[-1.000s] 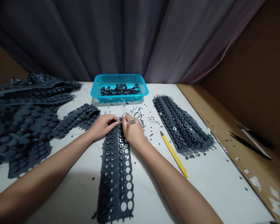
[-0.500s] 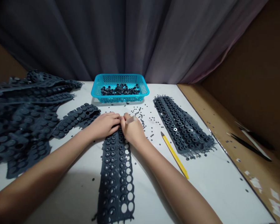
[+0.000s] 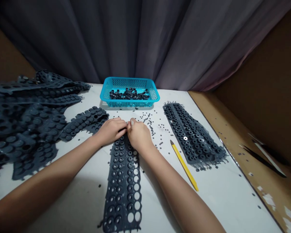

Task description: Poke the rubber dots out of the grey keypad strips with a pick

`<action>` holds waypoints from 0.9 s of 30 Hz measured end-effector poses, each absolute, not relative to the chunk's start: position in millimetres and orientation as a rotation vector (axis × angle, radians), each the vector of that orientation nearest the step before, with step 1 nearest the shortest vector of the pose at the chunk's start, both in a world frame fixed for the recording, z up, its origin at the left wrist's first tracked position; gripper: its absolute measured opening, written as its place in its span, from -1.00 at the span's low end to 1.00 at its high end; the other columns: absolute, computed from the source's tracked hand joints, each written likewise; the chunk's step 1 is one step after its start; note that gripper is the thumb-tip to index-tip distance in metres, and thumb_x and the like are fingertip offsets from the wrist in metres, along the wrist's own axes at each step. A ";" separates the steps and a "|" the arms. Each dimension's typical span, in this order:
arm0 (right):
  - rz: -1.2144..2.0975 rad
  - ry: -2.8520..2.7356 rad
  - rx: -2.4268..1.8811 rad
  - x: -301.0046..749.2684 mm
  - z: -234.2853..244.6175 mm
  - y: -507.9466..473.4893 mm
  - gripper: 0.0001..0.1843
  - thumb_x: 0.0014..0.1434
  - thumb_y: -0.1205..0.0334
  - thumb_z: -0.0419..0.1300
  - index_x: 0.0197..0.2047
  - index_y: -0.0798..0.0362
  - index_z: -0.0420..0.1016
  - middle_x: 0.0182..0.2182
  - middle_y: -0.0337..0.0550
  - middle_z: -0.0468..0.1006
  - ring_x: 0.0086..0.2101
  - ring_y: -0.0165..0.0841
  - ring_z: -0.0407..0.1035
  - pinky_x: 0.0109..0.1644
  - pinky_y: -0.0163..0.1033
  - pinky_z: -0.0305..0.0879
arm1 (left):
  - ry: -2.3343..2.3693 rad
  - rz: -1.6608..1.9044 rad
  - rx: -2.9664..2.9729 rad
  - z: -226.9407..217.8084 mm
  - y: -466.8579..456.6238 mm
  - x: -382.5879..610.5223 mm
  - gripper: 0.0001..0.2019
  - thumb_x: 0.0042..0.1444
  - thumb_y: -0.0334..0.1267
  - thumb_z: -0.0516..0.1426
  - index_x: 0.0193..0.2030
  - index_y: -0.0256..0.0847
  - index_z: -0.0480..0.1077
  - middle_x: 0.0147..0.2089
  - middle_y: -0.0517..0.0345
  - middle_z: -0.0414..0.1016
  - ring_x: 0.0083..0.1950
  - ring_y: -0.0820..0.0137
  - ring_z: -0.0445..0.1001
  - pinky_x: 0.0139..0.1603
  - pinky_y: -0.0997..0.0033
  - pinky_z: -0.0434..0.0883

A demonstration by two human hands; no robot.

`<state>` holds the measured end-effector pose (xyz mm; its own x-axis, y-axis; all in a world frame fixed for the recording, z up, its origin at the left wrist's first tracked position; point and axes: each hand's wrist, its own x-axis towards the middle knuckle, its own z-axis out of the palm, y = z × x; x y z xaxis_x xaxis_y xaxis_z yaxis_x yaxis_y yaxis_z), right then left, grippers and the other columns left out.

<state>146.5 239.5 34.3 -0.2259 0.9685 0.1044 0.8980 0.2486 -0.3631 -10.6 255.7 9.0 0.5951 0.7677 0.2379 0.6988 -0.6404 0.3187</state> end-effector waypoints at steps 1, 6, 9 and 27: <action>0.326 -2.216 -1.724 146.4 34.0 239.7 -0.73 0.33 0.21 -0.09 -0.31 0.06 0.37 -0.54 -0.13 0.39 -0.54 -0.34 0.19 -0.46 -0.28 -0.10 | 1.236 0.576 2.581 7.2 255.3 -11.1 -0.81 0.21 -0.34 0.01 -0.29 -0.22 0.45 -0.29 0.03 0.50 -0.18 0.25 0.40 -0.17 0.29 0.30; 0.359 -2.191 -1.730 147.7 33.3 240.6 -0.73 0.32 0.21 -0.08 -0.34 0.05 0.35 -0.56 -0.16 0.37 -0.56 -0.35 0.16 -0.47 -0.29 -0.08 | 1.258 0.805 2.261 5.2 254.8 -10.2 -0.82 0.20 -0.27 0.04 -0.26 -0.20 0.48 -0.23 0.09 0.55 -0.15 0.27 0.44 -0.10 0.29 0.30; 0.361 -2.189 -1.717 147.6 33.8 241.1 -0.73 0.32 0.22 -0.08 -0.36 0.05 0.35 -0.56 -0.15 0.37 -0.55 -0.35 0.18 -0.47 -0.29 -0.07 | 1.247 0.921 2.004 4.0 257.1 -8.7 -0.83 0.16 -0.22 0.09 -0.28 -0.19 0.49 -0.27 0.14 0.57 -0.21 0.32 0.48 -0.13 0.34 0.32; 0.834 -1.657 -0.991 163.5 51.8 243.5 -0.73 0.30 0.09 -0.03 -0.38 0.02 0.31 -0.52 -0.27 0.31 -0.44 -0.40 0.26 -0.32 -0.28 0.19 | 0.875 0.990 1.006 41.6 254.2 -2.2 -0.53 -0.14 0.05 0.31 -0.22 -0.31 0.47 -0.34 0.10 0.46 -0.56 0.66 0.03 -0.56 0.60 -0.03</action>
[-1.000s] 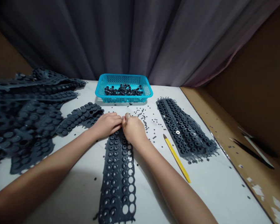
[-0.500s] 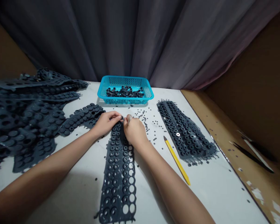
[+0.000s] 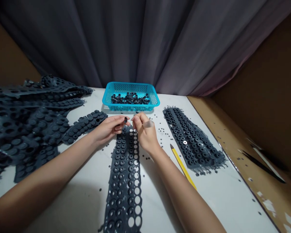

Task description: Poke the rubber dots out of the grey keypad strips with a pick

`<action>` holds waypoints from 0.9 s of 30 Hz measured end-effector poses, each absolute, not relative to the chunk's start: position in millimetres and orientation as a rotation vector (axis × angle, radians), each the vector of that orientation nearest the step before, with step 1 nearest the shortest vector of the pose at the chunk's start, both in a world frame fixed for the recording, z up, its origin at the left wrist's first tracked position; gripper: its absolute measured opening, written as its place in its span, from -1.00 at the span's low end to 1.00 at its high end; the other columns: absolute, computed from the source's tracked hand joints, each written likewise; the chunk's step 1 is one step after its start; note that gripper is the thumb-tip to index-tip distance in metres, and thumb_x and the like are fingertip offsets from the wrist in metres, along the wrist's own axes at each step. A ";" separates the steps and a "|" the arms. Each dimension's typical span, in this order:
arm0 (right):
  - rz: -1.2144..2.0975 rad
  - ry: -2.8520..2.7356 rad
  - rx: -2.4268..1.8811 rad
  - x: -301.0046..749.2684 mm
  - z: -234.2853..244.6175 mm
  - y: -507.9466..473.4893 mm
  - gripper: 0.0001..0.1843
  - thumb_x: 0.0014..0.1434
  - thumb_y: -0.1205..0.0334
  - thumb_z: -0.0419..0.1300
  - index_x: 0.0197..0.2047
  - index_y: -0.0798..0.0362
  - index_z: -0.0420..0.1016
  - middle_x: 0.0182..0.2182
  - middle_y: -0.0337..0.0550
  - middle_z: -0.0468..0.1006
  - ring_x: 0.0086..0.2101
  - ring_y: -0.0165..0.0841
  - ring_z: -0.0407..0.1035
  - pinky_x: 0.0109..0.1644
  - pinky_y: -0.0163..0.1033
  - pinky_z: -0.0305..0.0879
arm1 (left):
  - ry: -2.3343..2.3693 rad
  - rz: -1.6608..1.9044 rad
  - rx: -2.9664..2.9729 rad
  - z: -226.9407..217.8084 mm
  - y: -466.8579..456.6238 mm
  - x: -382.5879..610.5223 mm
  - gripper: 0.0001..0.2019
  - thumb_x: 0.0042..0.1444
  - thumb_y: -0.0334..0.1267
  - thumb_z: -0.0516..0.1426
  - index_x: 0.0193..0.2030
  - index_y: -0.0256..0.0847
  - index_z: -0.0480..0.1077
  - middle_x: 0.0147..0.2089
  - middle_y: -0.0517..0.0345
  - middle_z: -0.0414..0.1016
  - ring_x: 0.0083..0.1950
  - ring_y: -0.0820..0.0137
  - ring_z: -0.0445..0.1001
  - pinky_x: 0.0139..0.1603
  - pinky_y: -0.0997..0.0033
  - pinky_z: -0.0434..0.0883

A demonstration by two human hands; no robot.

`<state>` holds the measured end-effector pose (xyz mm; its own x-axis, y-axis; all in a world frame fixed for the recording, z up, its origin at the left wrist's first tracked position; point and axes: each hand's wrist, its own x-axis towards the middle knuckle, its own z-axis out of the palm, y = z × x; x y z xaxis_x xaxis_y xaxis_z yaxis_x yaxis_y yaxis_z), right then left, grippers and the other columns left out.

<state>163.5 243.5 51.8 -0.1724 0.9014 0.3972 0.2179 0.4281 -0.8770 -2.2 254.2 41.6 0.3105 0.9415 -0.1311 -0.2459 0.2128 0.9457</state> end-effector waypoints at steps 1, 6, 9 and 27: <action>0.859 -1.671 -0.985 162.3 51.9 242.0 -0.76 0.28 0.10 0.01 -0.35 0.02 0.32 -0.56 -0.31 0.28 -0.49 -0.41 0.23 -0.36 -0.30 0.17 | 0.854 0.986 0.991 43.4 253.0 -1.9 -0.54 -0.15 0.03 0.32 -0.21 -0.30 0.47 -0.37 0.14 0.44 -0.55 0.65 0.04 -0.56 0.60 -0.02; 0.707 -1.750 -0.974 160.6 53.3 234.8 -0.89 0.14 0.19 0.20 -0.28 0.02 0.38 -0.64 -0.43 0.18 -0.62 -0.49 0.08 -0.48 -0.34 0.07 | 0.821 0.998 1.124 50.5 249.1 -5.3 -0.63 -0.12 -0.10 0.34 -0.16 -0.20 0.51 -0.31 0.17 0.47 -0.44 0.57 0.27 -0.48 0.56 0.16; 0.600 -1.746 -0.916 162.1 56.5 233.1 -0.90 0.12 0.23 0.22 -0.31 0.03 0.37 -0.66 -0.46 0.16 -0.65 -0.52 0.04 -0.51 -0.36 0.05 | 0.882 1.050 1.375 59.0 246.8 -9.6 -0.73 -0.04 -0.15 0.30 -0.18 -0.17 0.55 -0.22 0.13 0.54 -0.26 0.44 0.42 -0.25 0.44 0.33; 0.304 -1.871 -0.647 162.2 83.4 216.0 -0.76 0.04 0.29 0.32 -0.18 0.01 0.44 -0.66 -0.46 0.17 -0.63 -0.51 0.12 -0.50 -0.34 0.12 | 0.489 0.921 1.195 71.5 239.6 -11.2 -0.70 -0.10 -0.15 0.37 -0.36 -0.22 0.37 -0.42 0.23 0.52 -0.38 0.47 0.50 -0.24 0.47 0.40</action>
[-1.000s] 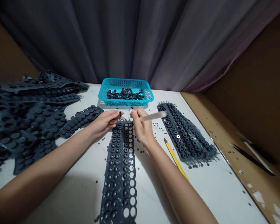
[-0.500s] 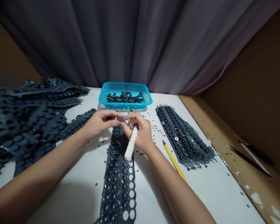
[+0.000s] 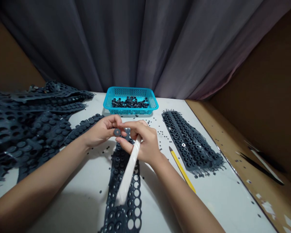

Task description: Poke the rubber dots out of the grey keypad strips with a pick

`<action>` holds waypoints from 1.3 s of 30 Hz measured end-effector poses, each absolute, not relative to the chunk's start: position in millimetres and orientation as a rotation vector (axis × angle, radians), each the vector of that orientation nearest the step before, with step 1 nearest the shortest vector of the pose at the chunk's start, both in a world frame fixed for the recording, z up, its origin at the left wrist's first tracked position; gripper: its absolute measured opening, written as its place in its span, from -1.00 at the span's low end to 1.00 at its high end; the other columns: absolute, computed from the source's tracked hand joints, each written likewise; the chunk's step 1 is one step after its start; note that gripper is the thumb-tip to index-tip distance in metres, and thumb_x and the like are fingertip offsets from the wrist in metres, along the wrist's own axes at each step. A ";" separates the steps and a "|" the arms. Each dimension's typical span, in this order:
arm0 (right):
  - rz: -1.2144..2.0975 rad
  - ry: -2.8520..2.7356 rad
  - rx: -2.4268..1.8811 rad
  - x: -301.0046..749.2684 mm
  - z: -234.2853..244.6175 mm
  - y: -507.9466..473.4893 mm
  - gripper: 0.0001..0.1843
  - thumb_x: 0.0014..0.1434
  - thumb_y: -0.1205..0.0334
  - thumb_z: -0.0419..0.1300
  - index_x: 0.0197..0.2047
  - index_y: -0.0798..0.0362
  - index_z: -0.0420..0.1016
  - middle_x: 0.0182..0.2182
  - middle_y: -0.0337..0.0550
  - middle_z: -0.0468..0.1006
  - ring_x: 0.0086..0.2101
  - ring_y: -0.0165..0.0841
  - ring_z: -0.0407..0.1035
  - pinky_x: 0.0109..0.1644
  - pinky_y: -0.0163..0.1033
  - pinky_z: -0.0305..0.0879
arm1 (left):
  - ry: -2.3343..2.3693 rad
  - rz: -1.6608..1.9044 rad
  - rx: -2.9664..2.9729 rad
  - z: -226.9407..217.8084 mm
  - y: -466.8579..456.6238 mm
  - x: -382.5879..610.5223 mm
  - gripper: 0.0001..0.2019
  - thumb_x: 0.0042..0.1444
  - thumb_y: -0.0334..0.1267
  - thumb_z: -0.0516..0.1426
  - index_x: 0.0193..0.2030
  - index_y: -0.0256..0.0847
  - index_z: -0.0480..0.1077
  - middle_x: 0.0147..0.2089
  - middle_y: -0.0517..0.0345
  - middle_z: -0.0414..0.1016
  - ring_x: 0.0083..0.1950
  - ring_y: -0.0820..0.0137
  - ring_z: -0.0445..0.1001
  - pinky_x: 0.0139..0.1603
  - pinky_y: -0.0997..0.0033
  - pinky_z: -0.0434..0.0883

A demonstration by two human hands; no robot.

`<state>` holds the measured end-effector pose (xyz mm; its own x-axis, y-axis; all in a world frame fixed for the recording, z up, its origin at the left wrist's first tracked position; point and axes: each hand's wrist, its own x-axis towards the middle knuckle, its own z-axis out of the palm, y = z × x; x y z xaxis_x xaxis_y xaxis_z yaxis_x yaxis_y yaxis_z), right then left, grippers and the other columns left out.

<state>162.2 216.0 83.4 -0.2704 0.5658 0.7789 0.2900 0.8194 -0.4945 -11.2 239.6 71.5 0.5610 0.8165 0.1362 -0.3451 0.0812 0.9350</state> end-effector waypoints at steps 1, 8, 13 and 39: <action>0.312 -1.884 -0.621 161.7 84.1 215.5 -0.76 0.04 0.30 0.32 -0.18 0.01 0.46 -0.66 -0.45 0.19 -0.62 -0.50 0.13 -0.49 -0.33 0.13 | 0.500 0.920 1.205 72.2 239.0 -10.5 -0.67 -0.13 -0.13 0.38 -0.39 -0.23 0.35 -0.44 0.25 0.50 -0.41 0.50 0.47 -0.28 0.49 0.38; 0.411 -1.871 -0.543 159.8 86.9 211.9 -0.79 0.03 0.38 0.34 -0.22 0.01 0.52 -0.68 -0.42 0.30 -0.61 -0.49 0.19 -0.44 -0.29 0.17 | 0.511 0.836 1.283 77.2 239.2 -13.5 -0.67 -0.17 -0.09 0.38 -0.47 -0.26 0.38 -0.45 0.22 0.44 -0.40 0.50 0.37 -0.32 0.52 0.29; 0.356 -1.912 -0.626 162.4 85.7 213.9 -0.83 0.06 0.31 0.33 -0.22 0.03 0.54 -0.67 -0.39 0.35 -0.59 -0.48 0.22 -0.38 -0.28 0.18 | 0.448 0.704 1.113 79.5 236.6 -14.2 -0.52 -0.22 0.04 0.34 -0.23 -0.28 0.49 -0.30 0.08 0.43 -0.32 0.42 0.34 -0.36 0.49 0.25; 0.859 -1.561 -1.444 197.9 33.9 254.6 -0.43 0.28 -0.16 -0.20 -0.45 0.05 0.39 -0.62 -0.20 0.39 -0.49 -0.32 0.35 -0.33 -0.24 0.22 | 1.566 0.574 2.584 63.4 289.5 -12.9 -0.56 0.07 -0.10 0.10 0.07 -0.26 0.35 0.18 -0.14 0.30 0.29 -0.03 0.12 0.27 -0.06 0.06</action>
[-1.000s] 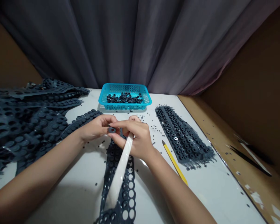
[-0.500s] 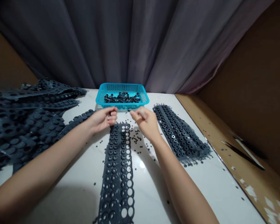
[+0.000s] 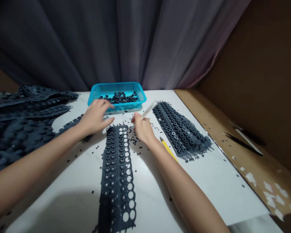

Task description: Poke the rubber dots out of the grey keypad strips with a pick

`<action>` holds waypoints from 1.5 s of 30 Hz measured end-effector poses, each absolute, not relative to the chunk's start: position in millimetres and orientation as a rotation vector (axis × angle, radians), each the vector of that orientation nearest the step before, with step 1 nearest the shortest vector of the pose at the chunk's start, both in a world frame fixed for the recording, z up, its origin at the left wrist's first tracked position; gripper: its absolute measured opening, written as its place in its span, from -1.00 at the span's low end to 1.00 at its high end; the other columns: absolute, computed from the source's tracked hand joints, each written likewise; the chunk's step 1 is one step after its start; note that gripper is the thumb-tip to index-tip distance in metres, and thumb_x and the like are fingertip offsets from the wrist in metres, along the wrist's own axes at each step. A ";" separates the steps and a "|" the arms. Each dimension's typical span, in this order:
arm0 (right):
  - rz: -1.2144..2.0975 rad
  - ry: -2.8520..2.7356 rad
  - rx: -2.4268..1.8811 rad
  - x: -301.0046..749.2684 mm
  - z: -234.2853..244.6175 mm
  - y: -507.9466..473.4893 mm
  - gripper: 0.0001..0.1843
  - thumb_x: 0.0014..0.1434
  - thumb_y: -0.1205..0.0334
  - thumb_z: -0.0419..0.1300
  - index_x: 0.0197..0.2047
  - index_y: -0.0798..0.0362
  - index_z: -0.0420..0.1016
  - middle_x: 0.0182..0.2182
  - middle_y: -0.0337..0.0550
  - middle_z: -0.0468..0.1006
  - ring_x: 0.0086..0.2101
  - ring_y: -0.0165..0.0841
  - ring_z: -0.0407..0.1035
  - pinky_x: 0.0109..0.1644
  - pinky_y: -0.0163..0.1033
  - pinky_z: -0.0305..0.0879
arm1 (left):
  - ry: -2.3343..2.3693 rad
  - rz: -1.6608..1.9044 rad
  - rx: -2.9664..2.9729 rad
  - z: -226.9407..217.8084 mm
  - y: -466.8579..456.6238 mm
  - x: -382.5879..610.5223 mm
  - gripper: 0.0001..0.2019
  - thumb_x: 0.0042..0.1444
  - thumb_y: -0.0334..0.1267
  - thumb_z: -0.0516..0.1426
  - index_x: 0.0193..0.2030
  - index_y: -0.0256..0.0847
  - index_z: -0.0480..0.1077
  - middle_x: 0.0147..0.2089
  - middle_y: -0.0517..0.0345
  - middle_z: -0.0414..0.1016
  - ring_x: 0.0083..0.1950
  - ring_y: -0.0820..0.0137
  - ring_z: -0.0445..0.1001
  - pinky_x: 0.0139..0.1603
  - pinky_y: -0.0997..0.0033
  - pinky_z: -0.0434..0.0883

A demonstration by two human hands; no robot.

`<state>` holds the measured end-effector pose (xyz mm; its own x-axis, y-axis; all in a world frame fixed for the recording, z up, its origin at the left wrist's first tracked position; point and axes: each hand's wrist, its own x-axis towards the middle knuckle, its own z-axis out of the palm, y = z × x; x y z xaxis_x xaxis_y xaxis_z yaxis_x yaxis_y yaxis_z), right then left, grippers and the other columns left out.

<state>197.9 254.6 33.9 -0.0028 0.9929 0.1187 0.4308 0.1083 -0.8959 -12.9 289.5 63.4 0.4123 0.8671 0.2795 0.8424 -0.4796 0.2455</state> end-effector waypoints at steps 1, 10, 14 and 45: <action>0.887 -1.560 -1.477 195.2 29.0 249.9 -0.41 0.29 -0.16 -0.21 -0.48 0.05 0.38 -0.69 -0.24 0.34 -0.55 -0.33 0.33 -0.35 -0.25 0.22 | 1.498 0.463 2.641 61.9 272.8 -10.8 -0.66 0.09 -0.14 0.07 -0.02 -0.24 0.40 0.07 -0.09 0.38 0.17 0.02 0.25 0.19 0.00 0.18; 0.853 -1.521 -1.289 180.3 4.1 230.6 -0.50 0.31 -0.08 -0.08 -0.53 0.04 0.31 -0.72 -0.30 0.31 -0.61 -0.41 0.27 -0.41 -0.31 0.19 | 1.284 0.123 2.552 48.3 252.4 2.6 -0.73 0.12 -0.13 0.09 -0.12 -0.18 0.47 -0.15 0.07 0.49 -0.10 0.22 0.44 -0.16 0.29 0.34; 0.787 -1.568 -1.310 181.3 8.6 230.6 -0.53 0.32 -0.02 -0.09 -0.52 0.03 0.30 -0.71 -0.31 0.28 -0.59 -0.40 0.25 -0.41 -0.30 0.15 | 1.309 0.049 2.566 50.8 257.1 8.8 -0.77 0.10 -0.14 0.09 -0.19 -0.15 0.50 -0.18 0.09 0.52 -0.13 0.21 0.45 -0.22 0.32 0.32; 0.322 -2.090 -1.705 162.0 30.8 223.8 -0.66 0.35 0.17 -0.11 -0.27 0.08 0.44 -0.52 -0.08 0.48 -0.53 -0.31 0.31 -0.44 -0.27 -0.02 | 1.302 0.727 2.046 24.6 245.6 -4.3 -0.82 0.11 -0.16 0.09 -0.33 -0.20 0.46 -0.31 0.12 0.52 -0.27 0.33 0.44 -0.22 0.40 0.31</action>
<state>162.0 223.8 30.8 -0.1578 0.9718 0.1750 0.8741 0.2199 -0.4332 -4.3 245.6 24.6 0.3685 0.9208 0.1279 0.5918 -0.3385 0.7316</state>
